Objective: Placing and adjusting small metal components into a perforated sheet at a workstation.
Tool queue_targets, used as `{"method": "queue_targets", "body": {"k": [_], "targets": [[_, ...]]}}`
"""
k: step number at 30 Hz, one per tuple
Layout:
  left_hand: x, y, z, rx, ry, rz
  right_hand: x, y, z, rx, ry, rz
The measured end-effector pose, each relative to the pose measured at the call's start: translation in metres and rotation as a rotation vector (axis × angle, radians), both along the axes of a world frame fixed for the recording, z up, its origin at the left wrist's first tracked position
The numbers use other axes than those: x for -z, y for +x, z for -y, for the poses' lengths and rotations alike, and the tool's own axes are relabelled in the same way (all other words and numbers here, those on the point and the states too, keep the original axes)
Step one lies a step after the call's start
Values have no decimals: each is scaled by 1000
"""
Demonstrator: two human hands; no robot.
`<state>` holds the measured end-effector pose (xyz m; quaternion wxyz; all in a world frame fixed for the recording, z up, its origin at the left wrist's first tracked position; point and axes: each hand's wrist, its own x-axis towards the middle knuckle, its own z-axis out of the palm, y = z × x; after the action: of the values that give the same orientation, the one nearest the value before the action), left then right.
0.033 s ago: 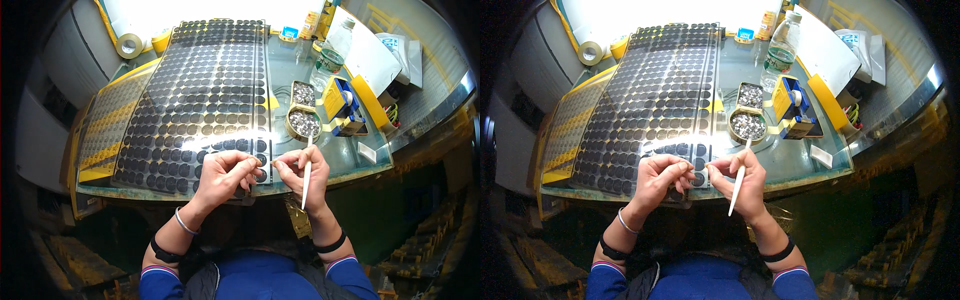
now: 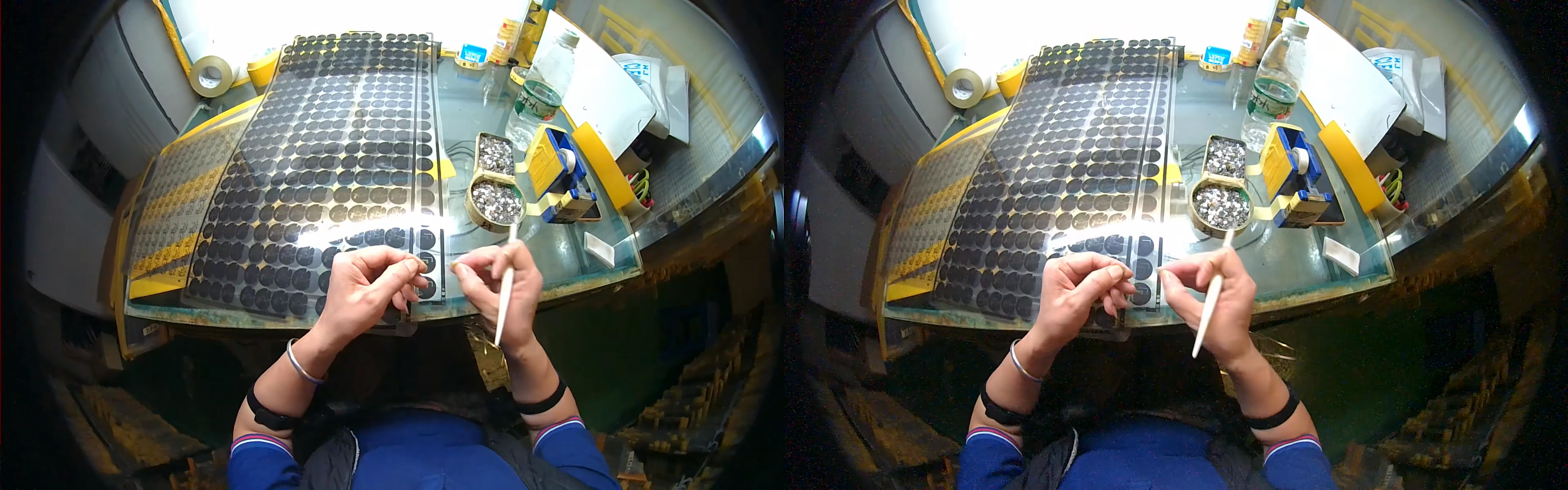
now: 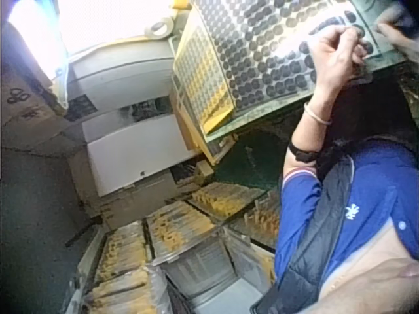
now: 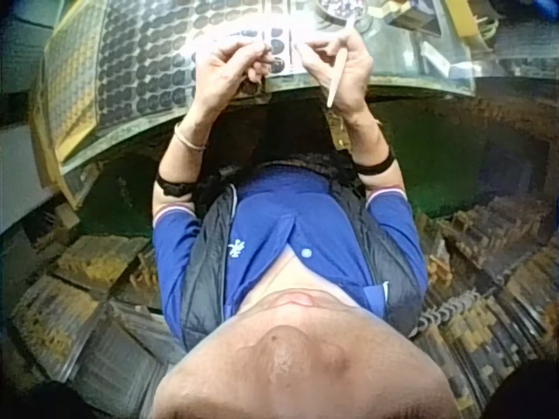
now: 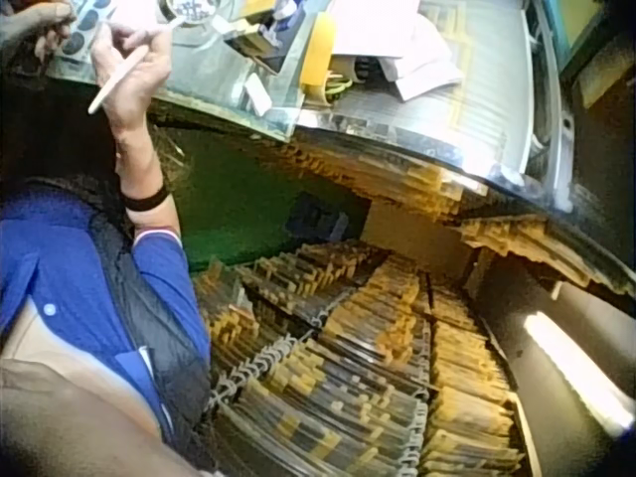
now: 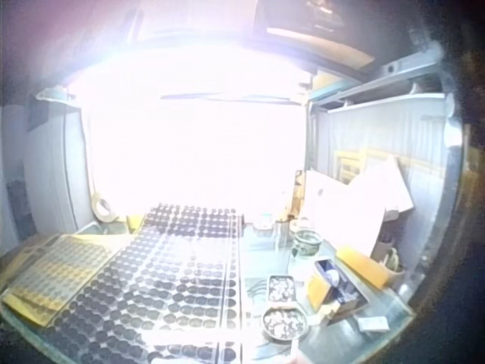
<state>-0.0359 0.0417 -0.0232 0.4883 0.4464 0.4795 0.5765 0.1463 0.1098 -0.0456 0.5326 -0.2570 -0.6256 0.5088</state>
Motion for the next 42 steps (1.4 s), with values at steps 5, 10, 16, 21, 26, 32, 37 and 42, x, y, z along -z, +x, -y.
{"method": "queue_targets", "body": {"k": [5,10,16,21,26,32,37,42], "targets": [[-2,7,-4,-1,23,-23,-9,68,-8,426,265,-93],[0,-1,5,-44,48,-172,22,185,-32,900,230,-20],[9,7,0,-6,210,-142,48,248,-24,1135,180,292],[14,1,1,-55,156,-109,50,212,-32,1114,211,437],[11,4,-1,8,180,-132,36,186,-16,1154,385,537],[16,1,5,-72,281,-164,3,88,3,520,644,249],[4,8,10,-260,273,-124,-7,8,17,-79,909,358],[-67,-20,10,-285,216,-303,10,-4,15,-67,944,425]]}}
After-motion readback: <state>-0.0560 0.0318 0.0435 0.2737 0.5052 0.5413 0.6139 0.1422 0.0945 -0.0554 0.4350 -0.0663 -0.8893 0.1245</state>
